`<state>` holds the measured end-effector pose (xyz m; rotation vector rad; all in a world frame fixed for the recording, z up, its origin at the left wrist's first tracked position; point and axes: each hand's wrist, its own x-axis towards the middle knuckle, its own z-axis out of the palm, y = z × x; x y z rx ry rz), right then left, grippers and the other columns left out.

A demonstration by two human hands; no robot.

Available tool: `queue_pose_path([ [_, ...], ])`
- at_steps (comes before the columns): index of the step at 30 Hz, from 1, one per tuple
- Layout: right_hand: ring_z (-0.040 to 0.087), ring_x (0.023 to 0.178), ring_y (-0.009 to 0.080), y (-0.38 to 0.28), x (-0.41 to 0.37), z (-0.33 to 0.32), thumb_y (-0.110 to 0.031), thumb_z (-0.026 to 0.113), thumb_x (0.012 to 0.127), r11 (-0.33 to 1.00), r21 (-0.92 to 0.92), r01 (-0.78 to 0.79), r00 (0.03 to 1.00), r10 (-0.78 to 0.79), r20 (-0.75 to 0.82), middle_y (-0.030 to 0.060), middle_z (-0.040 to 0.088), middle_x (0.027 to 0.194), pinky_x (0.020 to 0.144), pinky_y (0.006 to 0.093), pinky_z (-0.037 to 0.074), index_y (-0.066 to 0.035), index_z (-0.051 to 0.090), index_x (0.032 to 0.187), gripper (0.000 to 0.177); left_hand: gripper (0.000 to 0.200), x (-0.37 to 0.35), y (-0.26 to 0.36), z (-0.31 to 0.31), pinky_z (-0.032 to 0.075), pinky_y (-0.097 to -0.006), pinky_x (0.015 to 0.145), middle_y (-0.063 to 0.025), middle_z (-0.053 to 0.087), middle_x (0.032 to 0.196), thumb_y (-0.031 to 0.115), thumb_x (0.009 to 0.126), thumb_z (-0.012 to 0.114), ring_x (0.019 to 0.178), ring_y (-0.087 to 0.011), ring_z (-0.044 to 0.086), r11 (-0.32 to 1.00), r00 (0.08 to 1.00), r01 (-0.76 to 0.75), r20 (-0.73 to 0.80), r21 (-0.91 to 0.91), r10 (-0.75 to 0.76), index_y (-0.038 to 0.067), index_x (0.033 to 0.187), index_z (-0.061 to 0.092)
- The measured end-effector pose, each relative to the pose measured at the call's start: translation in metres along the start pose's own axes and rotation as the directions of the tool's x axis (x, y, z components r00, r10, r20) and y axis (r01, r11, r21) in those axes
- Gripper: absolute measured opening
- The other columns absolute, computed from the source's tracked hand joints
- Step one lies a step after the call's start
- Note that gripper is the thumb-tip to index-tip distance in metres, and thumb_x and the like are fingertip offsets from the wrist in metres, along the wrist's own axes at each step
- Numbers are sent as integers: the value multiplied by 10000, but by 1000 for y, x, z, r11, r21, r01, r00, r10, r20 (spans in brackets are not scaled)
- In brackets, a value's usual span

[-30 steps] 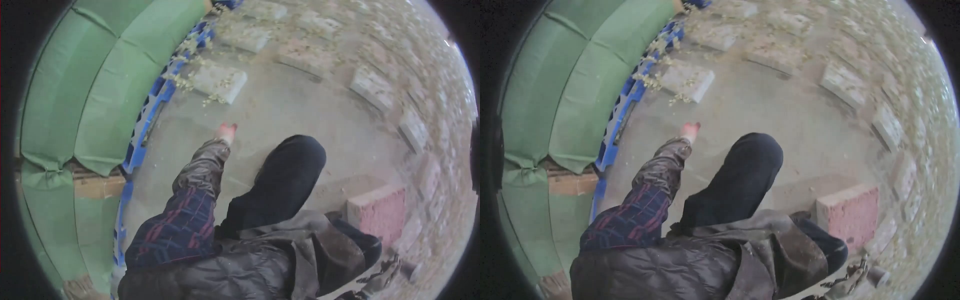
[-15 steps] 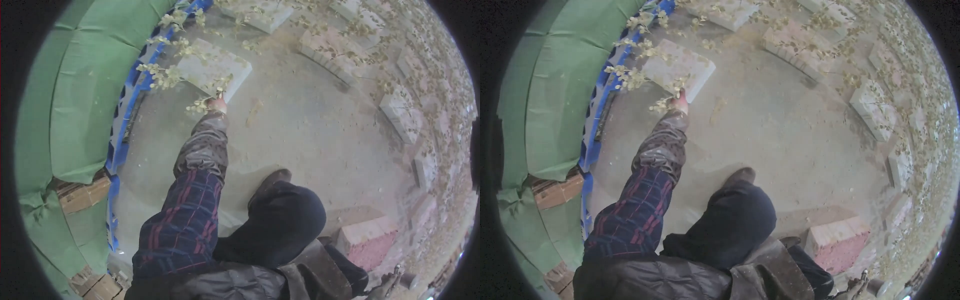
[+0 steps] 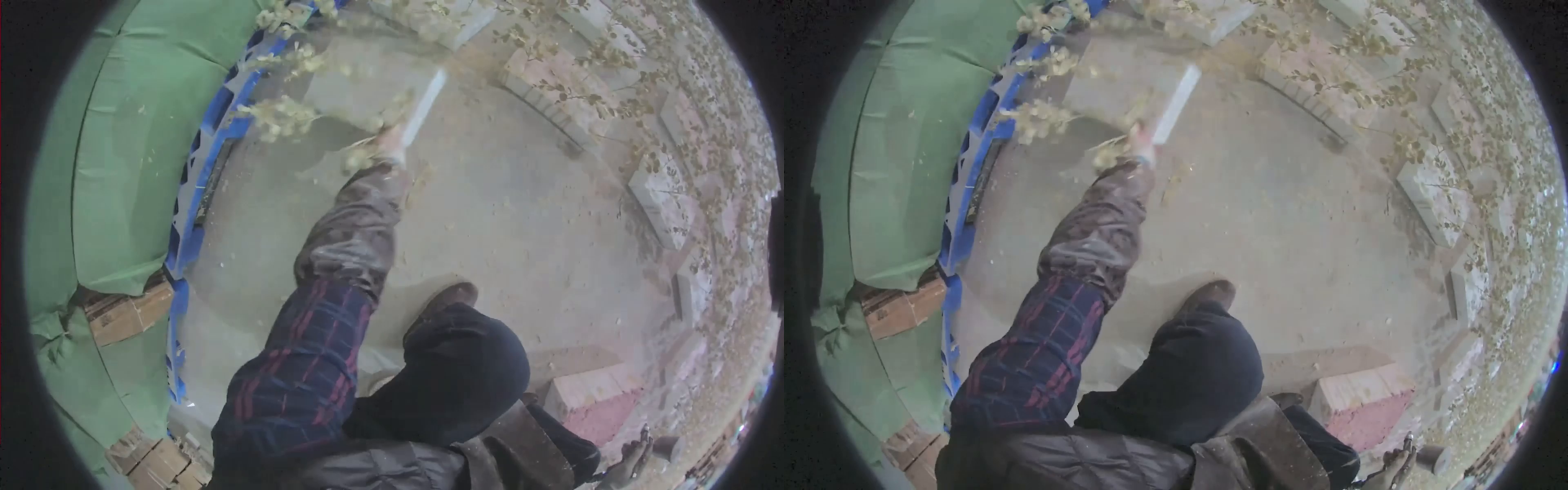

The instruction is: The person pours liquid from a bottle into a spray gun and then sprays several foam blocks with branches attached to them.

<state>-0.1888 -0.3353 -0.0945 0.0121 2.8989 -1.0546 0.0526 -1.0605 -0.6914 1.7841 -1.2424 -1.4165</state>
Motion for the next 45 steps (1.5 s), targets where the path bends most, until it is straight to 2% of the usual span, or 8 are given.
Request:
queue_pose_path([
  [8, 566, 813, 192, 33, 29, -31, -286, 562, 969, 989, 41, -139, 978, 144, -151, 103, 602, 914, 749, 302, 514, -43, 676, 1175, 338, 1097, -130, 92, -15, 424, -306, 1049, -122, 604, 1288, 132, 344, 905, 1125, -267, 600, 434, 647, -668, 760, 604, -63, 135, 1373, 526],
  [20, 593, 734, 140, 63, -29, -106, -335, 561, 966, 953, 290, -92, 971, 150, -184, 41, 625, 841, 534, 222, 429, -118, 675, 1195, 336, 160, -404, 113, -163, 624, -445, 593, -127, 604, 1095, 220, 955, 598, 927, -303, 665, 947, 982, 186, 30, -261, -185, 117, 1075, 578],
  [23, 599, 946, 136, 149, -42, -138, -144, 488, 1025, 918, 179, 353, 870, -252, -423, 91, 649, 1230, 817, 266, 542, 5, 639, 1198, 273, 1018, -256, -2, -189, 461, -496, 1002, -49, -37, 1589, 207, 722, 728, 1330, -249, 302, -457, 659, 727, 706, -512, 258, 231, 1502, 74],
  [26, 462, 1218, 197, 170, -88, -195, -364, 332, 1024, 539, -836, -100, 985, 175, -5, 108, 534, 1309, 1081, 305, 290, -73, 504, 1317, 447, 457, -362, 183, -132, 494, -368, 932, -46, 524, 1311, 211, 933, 452, 1120, -194, 561, 966, 850, -162, 468, -203, 241, 170, 1387, 475],
  [29, 558, 976, 109, 235, -135, -226, -140, 492, 978, 740, -574, 351, 733, -599, -323, 63, 533, 1301, 972, 214, 411, -102, 637, 1286, 343, 858, -332, 262, -49, 189, -438, 1196, -132, 363, 1510, 173, 827, 741, 1398, -283, 323, 135, 419, -899, 726, 417, 545, 89, 1521, 244],
  [33, 652, 728, 139, 196, -263, -269, -125, 582, 972, 864, 425, 270, 791, 53, -610, 92, 671, 887, 707, 266, 603, 14, 613, 1197, 266, 674, -540, 351, 38, 537, -564, 867, -104, 331, 1448, 162, 880, 673, 1292, -332, 338, 760, 226, -496, 782, -420, 580, 145, 1449, 314],
  [35, 673, 758, 150, 176, -315, -283, -149, 607, 959, 832, 490, 260, 754, 142, -641, 109, 684, 888, 714, 258, 609, -3, 633, 1210, 292, 309, -660, 373, 65, 533, -441, 689, -114, 654, 982, 253, 917, 646, 807, -277, 650, -409, -56, -872, 775, 269, 629, 83, 1169, 595],
  [45, 661, 838, 241, 188, -448, -292, -117, 562, 960, 815, 578, 50, 716, 374, -589, 147, 665, 951, 803, 337, 579, 32, 551, 1277, 351, 447, -898, 211, 117, 621, -317, 702, -150, 583, 1200, 77, 914, 624, 973, -253, 653, 296, -35, -955, 984, 19, -177, 69, 1342, 495],
])
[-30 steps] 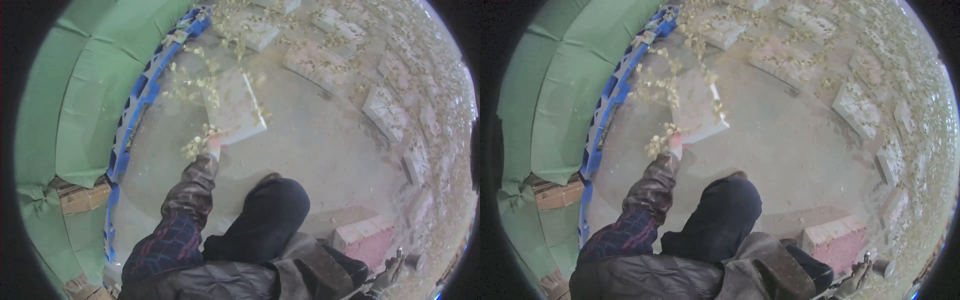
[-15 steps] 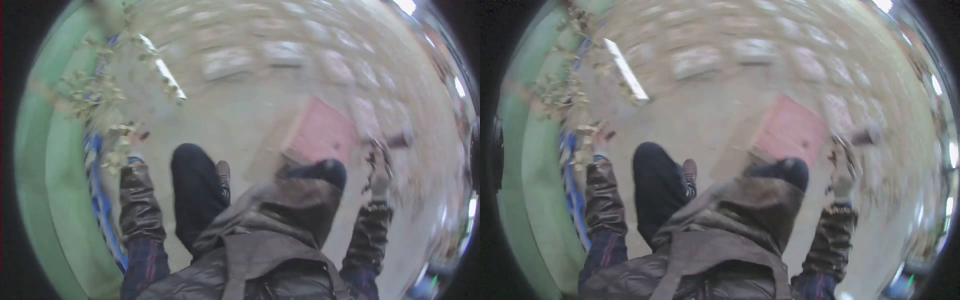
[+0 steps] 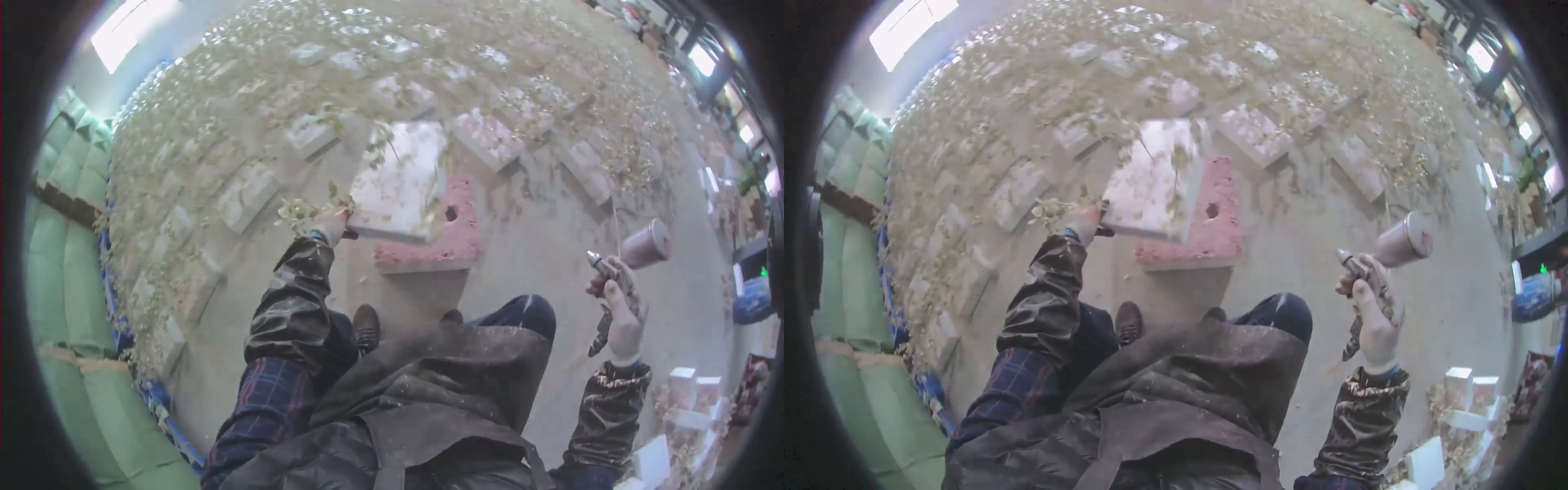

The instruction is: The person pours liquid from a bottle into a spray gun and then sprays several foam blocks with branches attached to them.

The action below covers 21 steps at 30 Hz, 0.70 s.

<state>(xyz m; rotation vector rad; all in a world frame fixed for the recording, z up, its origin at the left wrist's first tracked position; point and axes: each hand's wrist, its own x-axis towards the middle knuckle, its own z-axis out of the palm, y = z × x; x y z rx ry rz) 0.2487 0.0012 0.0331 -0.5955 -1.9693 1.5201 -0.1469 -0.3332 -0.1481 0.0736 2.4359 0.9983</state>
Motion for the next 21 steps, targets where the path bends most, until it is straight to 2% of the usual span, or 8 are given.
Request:
queue_pose_path([
  [1, 664, 885, 269, 6, 7, -3, -110, 560, 960, 999, 31, -5, 1000, 4, 12, 174, 664, 996, 819, 371, 585, 47, 537, 1277, 354, 577, 22, 1, 7, 569, -349, 833, -155, 626, 1156, 133, 855, 704, 977, -279, 658, 849, 970, -244, 136, 469, 204, 79, 1377, 463],
  [2, 666, 932, 297, 11, 13, -5, -102, 557, 960, 998, 63, -14, 1000, 12, 25, 201, 662, 1040, 835, 404, 591, 63, 523, 1277, 359, 717, 42, -1, 13, 516, -381, 963, -160, 669, 1112, 189, 797, 785, 982, -306, 663, 441, 886, -456, 346, 773, 310, 88, 1413, 432],
  [8, 671, 728, 253, 31, 61, 17, -81, 557, 955, 991, 91, -100, 995, 101, -10, 184, 667, 923, 695, 335, 592, 39, 525, 1294, 361, 822, 147, -1, 30, 464, -383, 1016, -176, 474, 1327, 127, 805, 764, 1164, -326, 538, 921, 950, -267, 240, 282, 202, 56, 1474, 293],
  [14, 654, 784, 221, 38, 193, 64, -29, 527, 958, 991, 35, -129, 988, 126, 87, 206, 642, 1038, 694, 308, 595, 79, 515, 1282, 342, 944, 195, -3, 53, 408, -385, 1074, -194, 260, 1561, 59, 813, 741, 1363, -348, 401, 906, 989, 129, 123, -404, -85, 21, 1541, 141],
  [17, 619, 714, 153, 31, 234, 91, -55, 536, 954, 997, -15, -73, 984, 74, 161, 181, 660, 1136, 635, 227, 520, 60, 536, 1275, 341, 968, 338, -217, 90, 260, -427, 1168, -218, 120, 1589, 243, 653, 906, 1451, -406, 190, 894, 856, -413, 263, -174, 446, 253, 1456, 366],
  [19, 634, 747, 131, 25, 254, 110, -91, 563, 954, 996, -85, -24, 983, 39, 180, 125, 676, 1072, 660, 215, 545, 16, 584, 1257, 322, 719, 211, -116, 63, 317, -412, 1136, -166, 302, 1530, 356, 824, 636, 1381, -367, 338, 976, 998, 27, 52, -215, -16, 160, 1466, 379],
  [20, 644, 769, 116, 21, 265, 120, -114, 580, 953, 992, -128, 12, 981, 13, 193, 88, 687, 1029, 677, 206, 561, -14, 615, 1244, 310, 634, 139, -44, 60, 355, -403, 1115, -132, 424, 1491, 431, 937, 456, 1334, -342, 437, 906, 938, 306, -71, -290, -340, 98, 1473, 387],
  [21, 615, 718, 101, 27, 275, 124, -126, 590, 948, 984, -172, 40, 985, -10, 173, 64, 664, 956, 637, 198, 537, -29, 632, 1192, 265, 661, 137, -58, 64, 347, -397, 1118, -133, 430, 1488, 442, 913, 478, 1337, -338, 436, 906, 938, 300, -78, -298, -336, 89, 1465, 399],
])
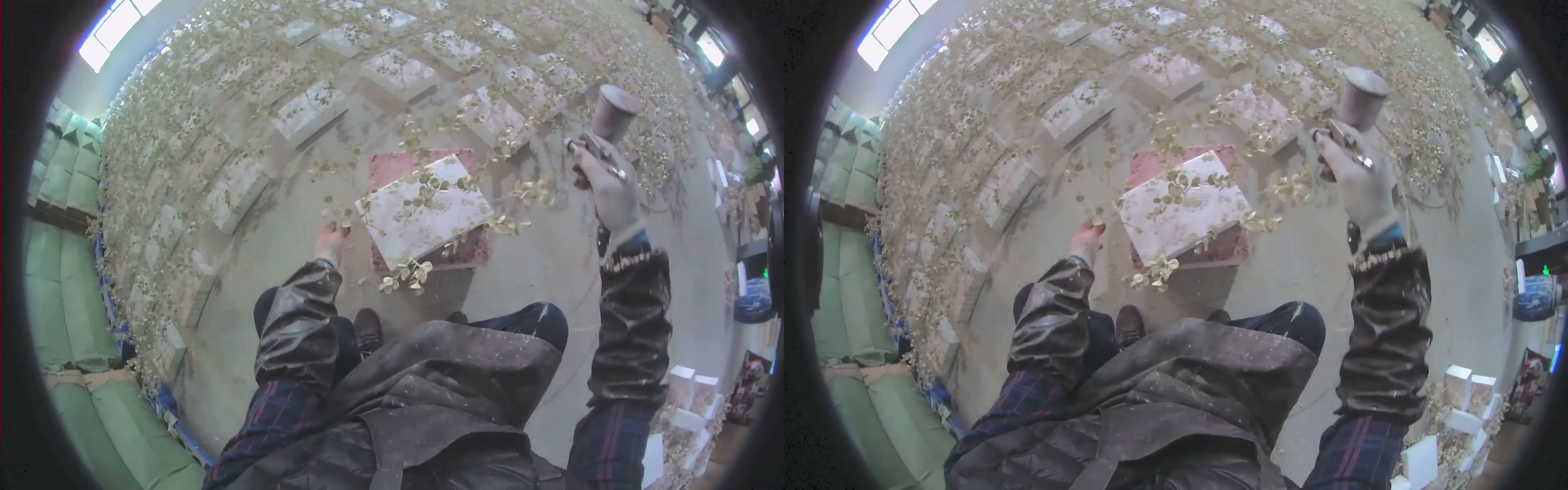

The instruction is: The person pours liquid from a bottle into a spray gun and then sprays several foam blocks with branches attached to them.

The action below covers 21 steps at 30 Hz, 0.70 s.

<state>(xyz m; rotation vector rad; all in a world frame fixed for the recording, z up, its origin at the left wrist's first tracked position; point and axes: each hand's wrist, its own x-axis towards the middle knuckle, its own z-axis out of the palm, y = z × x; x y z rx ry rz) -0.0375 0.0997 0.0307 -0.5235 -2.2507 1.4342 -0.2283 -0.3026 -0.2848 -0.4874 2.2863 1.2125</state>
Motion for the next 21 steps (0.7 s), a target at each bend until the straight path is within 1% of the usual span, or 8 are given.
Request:
queue_pose_path([
  [2, 497, 516, 41, 9, 22, 12, -172, 629, 927, 979, -198, 58, 993, -78, -94, -33, 568, 667, 476, 167, 440, -92, 699, 981, 120, 767, 5, -32, -2, 313, -375, 1129, -137, 452, 1476, 487, 814, 566, 1349, -321, 434, 999, 1000, -20, -12, -26, 20, 54, 1435, 448],
  [5, 471, 550, 20, -37, -1, 39, -150, 664, 909, 997, -70, -12, 999, 10, -33, -40, 521, 622, 475, 176, 380, -94, 717, 1005, 123, 677, -34, -34, -8, 268, -329, 1152, -127, 432, 1491, 425, 874, 592, 1376, -298, 399, 993, 1000, 16, 27, -118, -13, 38, 1416, 471],
  [9, 540, 553, 63, -59, -31, 65, -113, 612, 957, 974, 59, 219, 951, -227, 209, 45, 665, 826, 467, 171, 459, -14, 673, 1124, 203, 698, -64, -42, -12, 323, -360, 1117, -105, 478, 1458, 469, 825, 583, 1332, -308, 447, 996, 999, 41, 19, -77, -40, 95, 1406, 486],
  [12, 612, 614, 120, -76, -52, 82, -34, 624, 925, 898, 144, 416, 819, -439, 370, 148, 702, 940, 518, 208, 505, 40, 614, 1192, 278, 594, -108, -17, -15, 392, -361, 1032, -125, 540, 1381, 426, 825, 576, 1247, -329, 509, 999, 999, 22, 44, -25, -21, 95, 1318, 578],
  [14, 636, 622, 157, -78, -63, 99, 75, 582, 903, 767, 281, 577, 639, -638, 429, 215, 700, 950, 480, 229, 511, 57, 560, 1223, 322, 631, -117, -21, -12, 465, -400, 935, -178, 618, 1246, 438, 809, 563, 1113, -354, 590, 999, 999, -39, 4, 32, 39, 103, 1343, 553],
  [17, 672, 649, 162, -93, -88, 115, 41, 676, 859, 704, 344, 622, 534, -702, 472, 231, 687, 1057, 544, 231, 582, 12, 582, 1258, 411, 381, -152, -4, -23, 430, -410, 969, -191, 523, 1302, 306, 908, 417, 1177, -358, 517, 952, 979, -197, 100, 234, 178, 99, 1093, 678],
  [20, 671, 1039, 306, -92, -111, 113, 32, 726, 827, 771, 303, 561, 576, -626, 526, 234, 653, 1162, 915, 381, 575, 33, 576, 1247, 446, 620, -131, -24, -12, 363, -404, 1095, -159, 482, 1442, 431, 879, 510, 1309, -352, 463, 983, 991, -88, 112, 161, 70, 70, 1384, 508],
  [21, 677, 1020, 299, -92, -116, 113, 31, 728, 827, 776, 282, 563, 594, -618, 515, 230, 660, 1143, 902, 373, 579, 38, 582, 1231, 430, 626, -134, -25, -13, 358, -403, 1100, -158, 473, 1450, 430, 881, 507, 1317, -349, 455, 983, 990, -88, 125, 161, 68, 70, 1393, 497],
])
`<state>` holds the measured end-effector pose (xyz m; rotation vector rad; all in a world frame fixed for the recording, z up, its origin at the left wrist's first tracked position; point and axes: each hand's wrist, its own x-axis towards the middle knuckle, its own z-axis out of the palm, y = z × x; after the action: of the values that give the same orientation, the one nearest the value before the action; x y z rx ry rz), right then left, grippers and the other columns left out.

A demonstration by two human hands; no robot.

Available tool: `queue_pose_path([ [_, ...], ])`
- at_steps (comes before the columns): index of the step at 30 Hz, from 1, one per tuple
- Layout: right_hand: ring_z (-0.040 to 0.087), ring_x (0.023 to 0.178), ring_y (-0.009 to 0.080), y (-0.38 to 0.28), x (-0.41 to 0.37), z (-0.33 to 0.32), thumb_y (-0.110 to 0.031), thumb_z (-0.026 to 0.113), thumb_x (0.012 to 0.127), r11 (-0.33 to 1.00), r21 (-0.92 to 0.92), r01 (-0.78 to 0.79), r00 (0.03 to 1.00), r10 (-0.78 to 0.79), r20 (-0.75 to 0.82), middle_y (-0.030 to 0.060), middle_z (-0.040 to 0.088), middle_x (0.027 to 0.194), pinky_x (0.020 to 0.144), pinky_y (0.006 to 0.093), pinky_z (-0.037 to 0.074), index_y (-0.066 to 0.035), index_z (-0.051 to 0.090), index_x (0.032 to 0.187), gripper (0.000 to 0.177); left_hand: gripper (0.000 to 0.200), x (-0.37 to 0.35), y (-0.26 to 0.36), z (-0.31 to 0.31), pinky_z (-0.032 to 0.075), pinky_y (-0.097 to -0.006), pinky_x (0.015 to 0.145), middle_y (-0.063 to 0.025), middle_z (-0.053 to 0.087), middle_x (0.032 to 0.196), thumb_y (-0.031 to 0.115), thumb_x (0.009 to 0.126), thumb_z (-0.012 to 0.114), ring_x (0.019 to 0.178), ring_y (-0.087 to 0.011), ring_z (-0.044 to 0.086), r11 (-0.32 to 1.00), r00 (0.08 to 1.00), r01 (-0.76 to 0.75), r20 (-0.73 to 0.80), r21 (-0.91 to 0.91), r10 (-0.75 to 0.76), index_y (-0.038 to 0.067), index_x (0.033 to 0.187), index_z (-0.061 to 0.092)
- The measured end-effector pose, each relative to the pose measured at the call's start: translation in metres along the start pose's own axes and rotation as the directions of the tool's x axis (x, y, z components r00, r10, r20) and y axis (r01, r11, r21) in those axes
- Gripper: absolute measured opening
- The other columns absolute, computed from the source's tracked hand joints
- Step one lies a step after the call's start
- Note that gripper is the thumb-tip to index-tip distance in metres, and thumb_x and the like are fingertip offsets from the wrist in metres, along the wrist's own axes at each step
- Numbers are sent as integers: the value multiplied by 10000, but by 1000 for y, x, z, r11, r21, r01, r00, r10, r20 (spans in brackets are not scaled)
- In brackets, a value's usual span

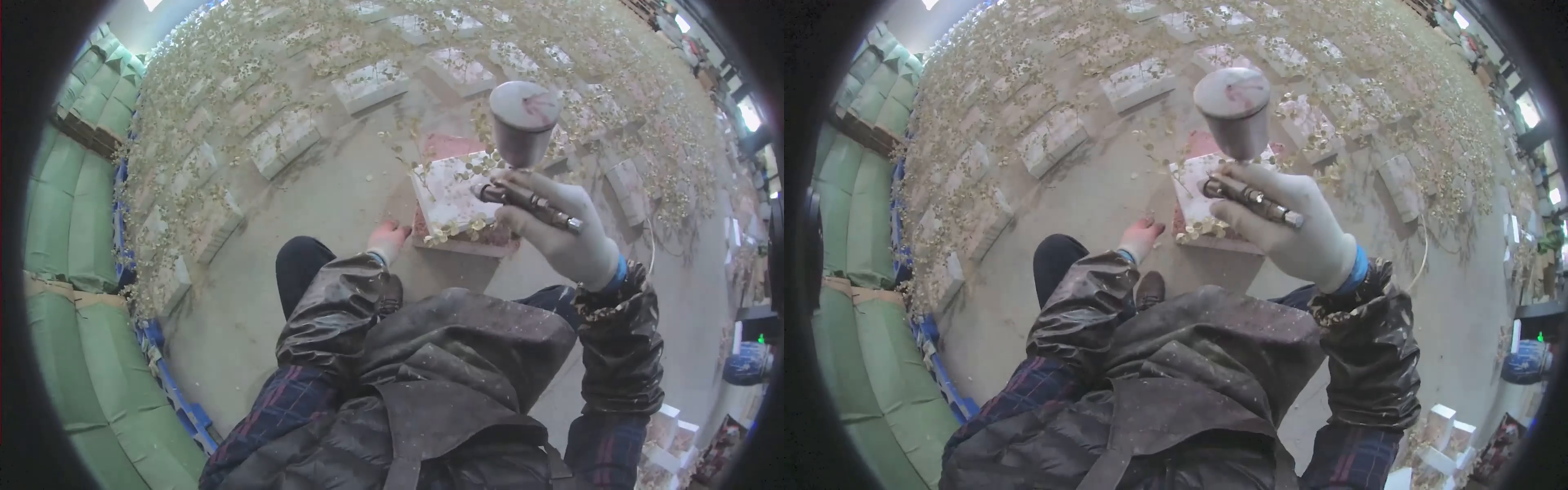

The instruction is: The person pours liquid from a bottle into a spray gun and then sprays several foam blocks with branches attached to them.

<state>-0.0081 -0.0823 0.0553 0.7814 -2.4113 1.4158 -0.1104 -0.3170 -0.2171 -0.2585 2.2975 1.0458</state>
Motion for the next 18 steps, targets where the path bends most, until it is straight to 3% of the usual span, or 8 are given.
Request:
queue_pose_path([
  [3, 678, 869, 242, -5, -12, -1, 27, 710, 842, 998, -52, -40, 995, 34, -95, 216, 687, 1065, 779, 317, 580, 57, 596, 1189, 367, 659, -6, 1, 6, 339, -404, 1121, -156, 440, 1478, 435, 884, 487, 1347, -339, 426, 1000, 998, -7, 60, 30, 6, 65, 1429, 453],
  [5, 586, 580, 138, -1, -16, -6, 32, 603, 910, 1000, -10, 24, 989, -25, -148, 216, 676, 1054, 494, 210, 527, 50, 550, 1267, 361, 688, -7, 1, 8, 336, -417, 1120, -162, 450, 1469, 480, 880, 460, 1343, -350, 430, 993, 996, -32, 86, 113, 22, 59, 1424, 458],
  [8, 663, 775, 151, 1, -31, -29, -57, 564, 965, 969, 106, -223, 937, 243, -251, 185, 669, 1117, 499, 179, 498, 16, 596, 1209, 256, 599, -11, 1, 16, 432, -443, 1017, -187, 562, 1346, 453, 906, 440, 1215, -368, 534, 982, 994, -100, 67, 161, 91, 58, 1347, 533],
  [9, 648, 734, 140, 1, -33, -33, -60, 574, 962, 967, 107, -232, 919, 254, -301, 172, 675, 1089, 494, 179, 497, 15, 604, 1205, 255, 620, -12, -1, 13, 431, -446, 1017, -187, 561, 1347, 479, 907, 429, 1215, -367, 534, 980, 993, -105, 76, 168, 93, 55, 1349, 531],
  [11, 587, 570, 98, -1, -44, -48, -73, 612, 951, 957, 104, -273, 824, 288, -488, 117, 698, 976, 476, 182, 495, 9, 635, 1190, 254, 709, -12, 1, 18, 424, -457, 1014, -186, 557, 1350, 581, 912, 388, 1215, -362, 536, 975, 988, -125, 119, 185, 104, 45, 1357, 522],
  [14, 606, 653, 85, -3, -66, -82, -158, 652, 923, 822, 112, -559, 607, 497, -619, 53, 667, 818, 511, 182, 518, -46, 669, 1174, 276, 1037, -2, -11, 26, 410, -460, 983, -222, 595, 1278, 866, 784, 171, 1168, -404, 549, 961, 984, -168, 93, 221, 151, 61, 1296, 576],
  [17, 478, 514, 44, 11, -90, -105, -203, 669, 910, 749, 247, -615, 366, 549, -752, 6, 582, 700, 464, 158, 373, -89, 714, 1060, 194, 980, -9, -7, 28, 409, -464, 1024, -204, 570, 1334, 819, 822, 249, 1216, -394, 536, 957, 985, -166, 80, 237, 151, 42, 1336, 555],
  [18, 477, 513, 42, 10, -99, -110, -199, 663, 912, 741, 252, -622, 359, 557, -749, 1, 582, 699, 463, 158, 374, -86, 715, 1061, 194, 966, -7, -7, 30, 405, -464, 1030, -205, 568, 1337, 807, 830, 256, 1221, -394, 532, 956, 984, -170, 86, 240, 153, 40, 1338, 552],
])
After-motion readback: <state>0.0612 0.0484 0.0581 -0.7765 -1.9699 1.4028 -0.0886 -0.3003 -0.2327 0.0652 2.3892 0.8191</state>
